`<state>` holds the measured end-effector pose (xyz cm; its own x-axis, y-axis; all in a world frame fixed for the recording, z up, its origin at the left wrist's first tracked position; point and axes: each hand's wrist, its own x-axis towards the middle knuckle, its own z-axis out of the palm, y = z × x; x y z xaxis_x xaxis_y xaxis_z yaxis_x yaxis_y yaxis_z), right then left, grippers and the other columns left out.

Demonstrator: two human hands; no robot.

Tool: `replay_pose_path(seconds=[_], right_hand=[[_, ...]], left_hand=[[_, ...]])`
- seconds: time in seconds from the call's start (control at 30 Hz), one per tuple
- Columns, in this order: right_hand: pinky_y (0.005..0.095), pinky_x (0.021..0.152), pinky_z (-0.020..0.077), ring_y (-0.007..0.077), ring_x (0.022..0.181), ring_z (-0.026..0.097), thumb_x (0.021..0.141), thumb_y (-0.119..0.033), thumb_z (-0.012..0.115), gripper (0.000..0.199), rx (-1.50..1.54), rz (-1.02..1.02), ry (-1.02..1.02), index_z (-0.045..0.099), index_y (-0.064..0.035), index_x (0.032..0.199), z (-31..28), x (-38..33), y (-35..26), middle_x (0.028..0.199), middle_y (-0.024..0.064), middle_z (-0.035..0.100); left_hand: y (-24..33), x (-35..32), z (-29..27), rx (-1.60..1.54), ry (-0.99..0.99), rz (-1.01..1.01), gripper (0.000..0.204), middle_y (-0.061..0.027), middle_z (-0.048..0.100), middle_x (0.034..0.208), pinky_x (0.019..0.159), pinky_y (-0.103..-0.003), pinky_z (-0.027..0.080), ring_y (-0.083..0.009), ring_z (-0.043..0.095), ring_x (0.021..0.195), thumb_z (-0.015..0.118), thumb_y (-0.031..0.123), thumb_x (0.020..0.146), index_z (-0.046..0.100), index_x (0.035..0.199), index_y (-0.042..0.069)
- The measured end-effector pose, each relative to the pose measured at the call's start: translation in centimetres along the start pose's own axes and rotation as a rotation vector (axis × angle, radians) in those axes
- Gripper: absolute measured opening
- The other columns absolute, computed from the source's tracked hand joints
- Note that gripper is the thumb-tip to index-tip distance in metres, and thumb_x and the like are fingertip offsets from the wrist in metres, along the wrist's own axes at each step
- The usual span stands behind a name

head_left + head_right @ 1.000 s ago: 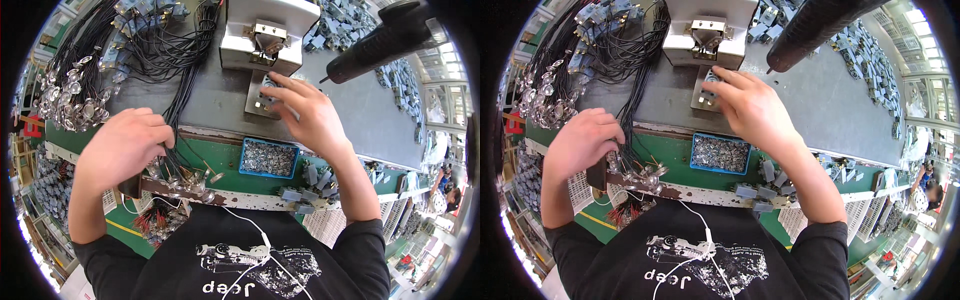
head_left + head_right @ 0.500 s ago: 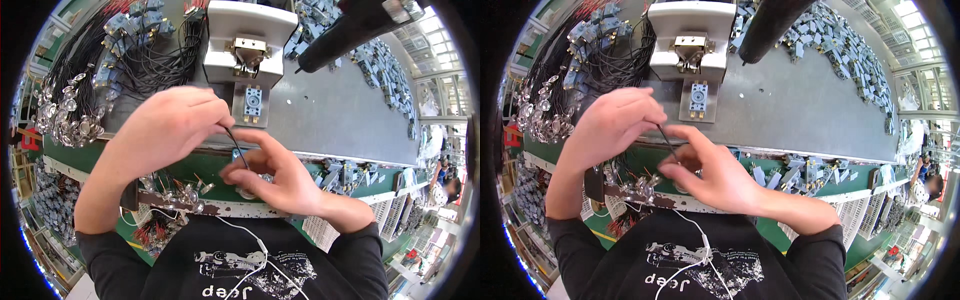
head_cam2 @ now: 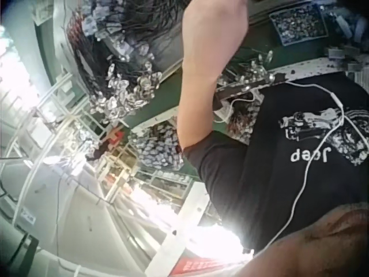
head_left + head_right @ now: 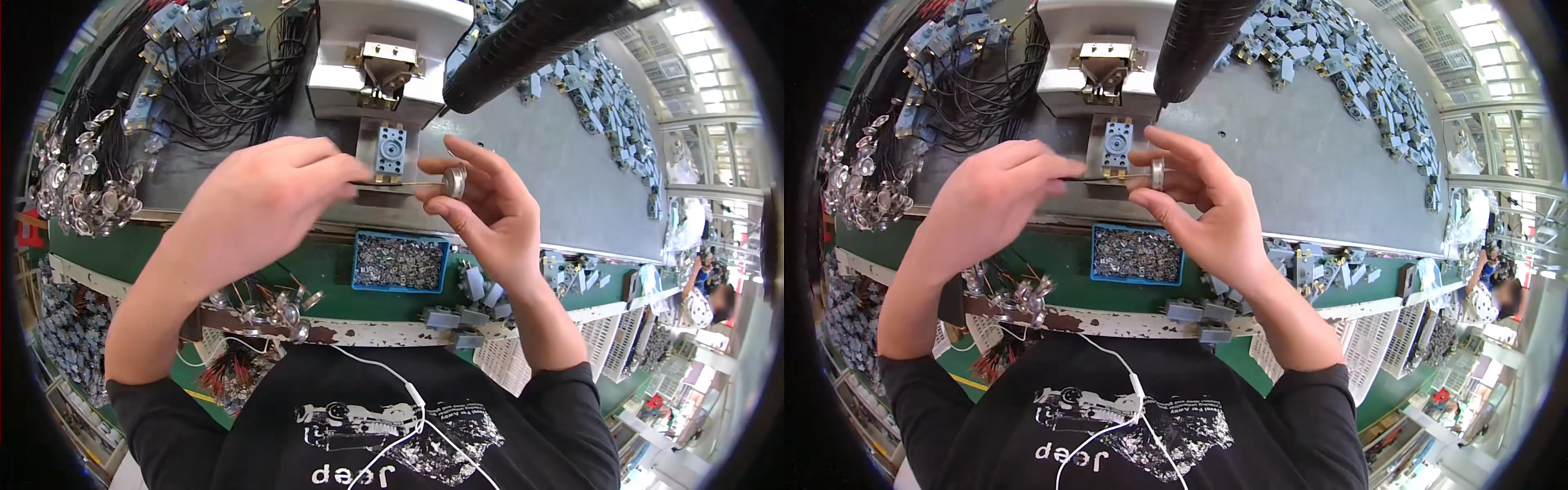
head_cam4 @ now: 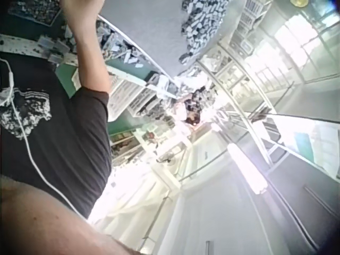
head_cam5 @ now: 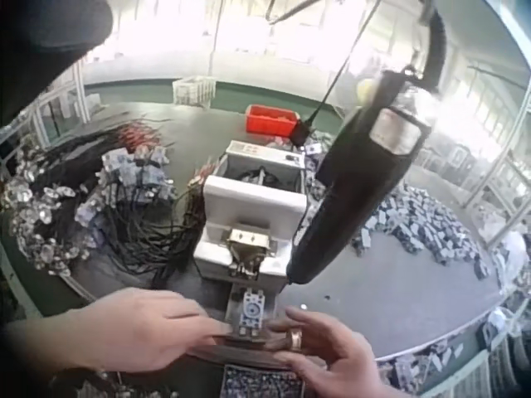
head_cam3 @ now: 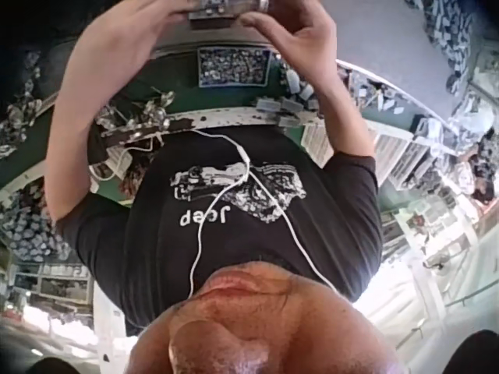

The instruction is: Manually assembling electronic components by driving screws into a base using an electric screwdriver at a factory workstation.

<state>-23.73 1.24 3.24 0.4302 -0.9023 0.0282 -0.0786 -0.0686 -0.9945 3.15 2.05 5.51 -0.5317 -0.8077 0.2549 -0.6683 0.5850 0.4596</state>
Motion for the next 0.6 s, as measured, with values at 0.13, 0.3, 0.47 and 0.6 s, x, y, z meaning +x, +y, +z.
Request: replay_pose_path(seconds=[0.13,0.3,0.47,0.6], right_hand=[[0.0327,0.099,0.0560,0.0222,0.115,0.069,0.098,0.007,0.065,0.052,-0.163,-0.091,0.052,0.046,0.0027,0.147,0.8,-0.5,0.4,0.135,0.0195,0.064],[0.0332,0.099,0.0552,0.0217,0.109,0.070,0.103,0.002,0.059,0.039,-0.117,-0.282,0.320,0.049,0.0038,0.141,3.6,-0.2,1.3,0.128,0.0189,0.067],[0.0288,0.075,0.0548,0.0135,0.087,0.068,0.110,-0.012,0.050,0.024,0.243,0.116,0.007,0.061,0.0029,0.126,1.4,0.6,0.1,0.102,0.0127,0.074],[0.0272,0.073,0.0560,0.0111,0.084,0.068,0.106,-0.009,0.057,0.022,0.222,0.375,-0.319,0.066,0.0035,0.122,0.2,1.4,-1.6,0.099,0.0105,0.073]], left_hand=[[0.9,0.4,-0.1,-0.097,0.022,0.002,0.021,-0.0089,0.064,0.081,0.068,-0.039,0.052,-0.0292,0.064,0.076,0.073,0.004,0.086,0.074,0.108,0.005],[1.4,0.1,2.1,-0.230,0.094,-0.069,0.017,-0.0106,0.065,0.082,0.068,-0.037,0.051,-0.0280,0.065,0.076,0.074,0.004,0.087,0.074,0.104,0.003],[0.8,0.3,0.4,-0.217,0.034,0.035,0.015,-0.0083,0.064,0.082,0.069,-0.038,0.050,-0.0274,0.062,0.077,0.075,0.002,0.082,0.071,0.096,0.004],[0.5,0.1,0.2,-0.067,0.051,0.110,0.021,-0.0057,0.062,0.081,0.068,-0.038,0.050,-0.0260,0.061,0.078,0.076,-0.002,0.076,0.070,0.094,0.006]])
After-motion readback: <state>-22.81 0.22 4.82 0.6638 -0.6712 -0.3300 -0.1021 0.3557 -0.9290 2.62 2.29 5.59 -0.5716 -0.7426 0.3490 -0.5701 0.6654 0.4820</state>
